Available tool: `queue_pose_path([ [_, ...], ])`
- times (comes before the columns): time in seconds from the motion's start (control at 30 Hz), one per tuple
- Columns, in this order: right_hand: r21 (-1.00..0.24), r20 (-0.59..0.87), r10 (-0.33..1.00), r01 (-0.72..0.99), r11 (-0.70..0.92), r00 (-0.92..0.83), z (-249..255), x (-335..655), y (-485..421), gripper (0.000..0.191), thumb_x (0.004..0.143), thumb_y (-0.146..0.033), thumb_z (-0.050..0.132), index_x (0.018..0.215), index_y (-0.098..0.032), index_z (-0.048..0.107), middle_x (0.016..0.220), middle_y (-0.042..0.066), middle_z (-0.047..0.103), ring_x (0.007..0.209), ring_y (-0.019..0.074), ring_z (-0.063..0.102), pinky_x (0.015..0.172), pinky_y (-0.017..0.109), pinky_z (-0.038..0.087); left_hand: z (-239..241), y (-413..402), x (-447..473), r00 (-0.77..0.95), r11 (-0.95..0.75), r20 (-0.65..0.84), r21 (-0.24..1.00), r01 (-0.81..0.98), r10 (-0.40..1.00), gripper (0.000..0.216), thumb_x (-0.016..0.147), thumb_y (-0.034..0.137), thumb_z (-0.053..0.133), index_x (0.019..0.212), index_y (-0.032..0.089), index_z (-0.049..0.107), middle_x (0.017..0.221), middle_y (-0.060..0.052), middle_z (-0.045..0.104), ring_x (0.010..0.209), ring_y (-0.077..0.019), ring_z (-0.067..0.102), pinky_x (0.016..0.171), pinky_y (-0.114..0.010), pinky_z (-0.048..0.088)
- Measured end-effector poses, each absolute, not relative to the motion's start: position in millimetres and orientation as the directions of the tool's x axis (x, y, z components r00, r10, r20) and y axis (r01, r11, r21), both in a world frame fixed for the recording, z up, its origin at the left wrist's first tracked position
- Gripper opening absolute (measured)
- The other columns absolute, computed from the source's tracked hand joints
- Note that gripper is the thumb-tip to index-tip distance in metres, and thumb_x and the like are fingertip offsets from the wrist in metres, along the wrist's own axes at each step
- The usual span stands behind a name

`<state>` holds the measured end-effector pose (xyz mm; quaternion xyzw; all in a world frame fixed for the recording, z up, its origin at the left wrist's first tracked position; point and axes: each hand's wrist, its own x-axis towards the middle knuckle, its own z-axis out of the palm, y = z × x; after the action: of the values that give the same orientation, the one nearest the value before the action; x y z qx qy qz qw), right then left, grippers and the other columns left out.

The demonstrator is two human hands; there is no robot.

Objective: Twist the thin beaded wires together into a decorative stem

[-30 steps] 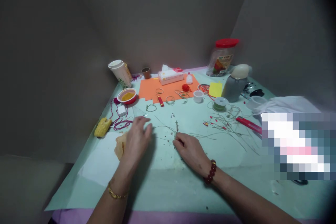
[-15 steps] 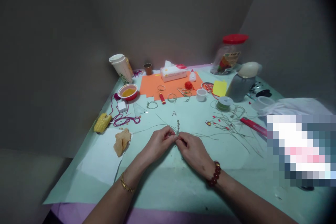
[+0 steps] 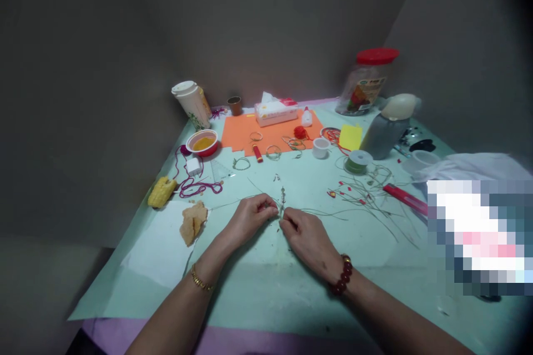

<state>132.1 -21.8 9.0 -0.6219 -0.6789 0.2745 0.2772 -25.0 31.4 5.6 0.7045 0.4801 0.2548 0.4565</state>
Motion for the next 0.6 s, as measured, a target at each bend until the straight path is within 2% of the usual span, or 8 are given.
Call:
queue_pose_path([
  [0.2,-0.699,0.014,0.998,0.713,0.054,-0.061,9.8,131.9,-21.8,0.022,0.081,-0.018,0.042,0.060,-0.019,0.036,0.057,-0.002,0.049,0.056,0.0121,0.040,0.055,0.026,0.021,8.9,34.7,-24.7,0.372,-0.217,0.012,0.828,0.517,0.928,0.021,0.083,0.031,0.051,0.082,0.017,0.067,0.066,0.002,0.060,0.063,-0.0110,0.048,0.062,-0.022,0.036],
  [0.37,-0.686,0.003,0.999,0.727,0.039,-0.051,9.3,132.0,-21.8,0.022,0.081,-0.019,0.042,0.059,-0.019,0.036,0.056,-0.002,0.048,0.055,0.0119,0.039,0.054,0.027,0.020,9.7,33.8,-22.3,0.377,-0.292,0.041,0.710,0.640,0.925,0.024,0.088,0.031,0.046,0.088,0.020,0.067,0.068,0.001,0.063,0.063,-0.0124,0.052,0.063,-0.023,0.035],
  [0.6,-0.667,0.046,0.998,0.742,0.068,-0.050,9.3,130.9,-21.5,0.024,0.081,-0.018,0.041,0.058,-0.019,0.035,0.055,-0.002,0.046,0.053,0.0118,0.038,0.054,0.027,0.020,7.8,32.5,-16.8,0.284,-0.241,0.021,0.589,0.771,0.959,0.021,0.090,0.029,0.044,0.090,0.022,0.064,0.073,-0.001,0.065,0.070,-0.0162,0.057,0.065,-0.025,0.034],
])
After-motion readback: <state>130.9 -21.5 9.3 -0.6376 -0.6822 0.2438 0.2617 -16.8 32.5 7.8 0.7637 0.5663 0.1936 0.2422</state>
